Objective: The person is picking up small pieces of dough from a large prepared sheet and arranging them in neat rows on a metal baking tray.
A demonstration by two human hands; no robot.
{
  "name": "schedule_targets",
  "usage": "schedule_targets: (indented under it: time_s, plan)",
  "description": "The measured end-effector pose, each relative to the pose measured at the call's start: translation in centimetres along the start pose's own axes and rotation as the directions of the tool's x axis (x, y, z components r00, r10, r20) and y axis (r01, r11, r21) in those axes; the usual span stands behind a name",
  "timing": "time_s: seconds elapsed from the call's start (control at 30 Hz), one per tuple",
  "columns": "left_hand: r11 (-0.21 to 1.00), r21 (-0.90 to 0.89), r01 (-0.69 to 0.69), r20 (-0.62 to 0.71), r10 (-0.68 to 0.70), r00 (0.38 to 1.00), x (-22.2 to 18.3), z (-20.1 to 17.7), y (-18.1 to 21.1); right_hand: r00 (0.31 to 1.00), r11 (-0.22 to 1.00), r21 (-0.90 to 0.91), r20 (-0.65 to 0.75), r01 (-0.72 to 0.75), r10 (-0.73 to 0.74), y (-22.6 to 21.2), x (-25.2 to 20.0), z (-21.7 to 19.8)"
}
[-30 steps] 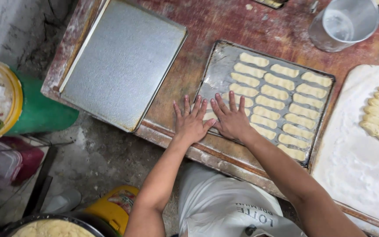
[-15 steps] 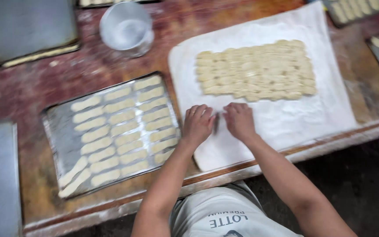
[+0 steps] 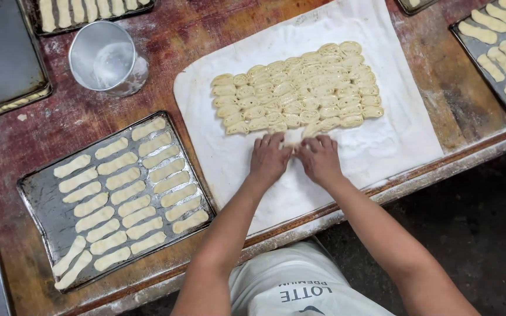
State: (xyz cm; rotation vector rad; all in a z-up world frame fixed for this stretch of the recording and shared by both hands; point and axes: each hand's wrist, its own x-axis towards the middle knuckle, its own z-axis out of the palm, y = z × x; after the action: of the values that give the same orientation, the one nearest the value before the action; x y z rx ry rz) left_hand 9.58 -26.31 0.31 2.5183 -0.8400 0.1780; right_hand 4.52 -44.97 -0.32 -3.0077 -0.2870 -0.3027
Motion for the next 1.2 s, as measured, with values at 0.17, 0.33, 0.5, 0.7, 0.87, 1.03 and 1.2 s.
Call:
schedule_targets:
  time_s: [0.17, 0.33, 0.5, 0.7, 0.87, 1.03, 1.2]
  plan:
    - [0.967, -0.213, 0.137, 0.050, -0.130, 0.990, -2.4, -2.1, 0.3, 0.983, 0.979, 0.192, 0.182, -0.066, 0.030, -2.2, 1.1, -4.2]
    - [0.571, -0.696, 0.436, 0.085, -0.537, 0.839, -6.6, -5.2, -4.8, 0.917, 0.662, 0.688, 0.399, -0.299, 0.000, -9.6, 6.3, -6.2]
    - [0.268, -0.886, 0.379, 0.049, -0.759, 0.650, -15.9, -15.4, -10.5, 0.901, 0.622, 0.762, 0.380, -0.179, -0.207, -23.7, 10.6, -4.7]
    - [0.627, -0.600, 0.497, -0.366, -0.767, 0.527, -33.4, -24.3, -20.2, 0.787, 0.559, 0.829, 0.329, 0.024, -0.522, -46.9, 12.3, -2.5]
    - [0.623, -0.306, 0.720, -0.431, -0.765, 0.478, -41.9, -25.9, -28.0, 0.720, 0.612, 0.717, 0.223, 0.335, -0.657, -58.1, 12.8, 4.6]
    - [0.617, -0.082, 0.782, -0.463, -0.719, 0.519, -44.1, -26.1, -30.3, 0.705, 0.678, 0.411, 0.110, 0.609, -0.701, -59.4, 12.1, 8.0]
    - [0.574, -0.166, 0.802, -0.154, -0.818, 0.554, -42.6, -33.1, -25.6, 0.633, 0.616, 0.207, -0.019, 0.760, -0.774, -60.5, 10.2, 0.6]
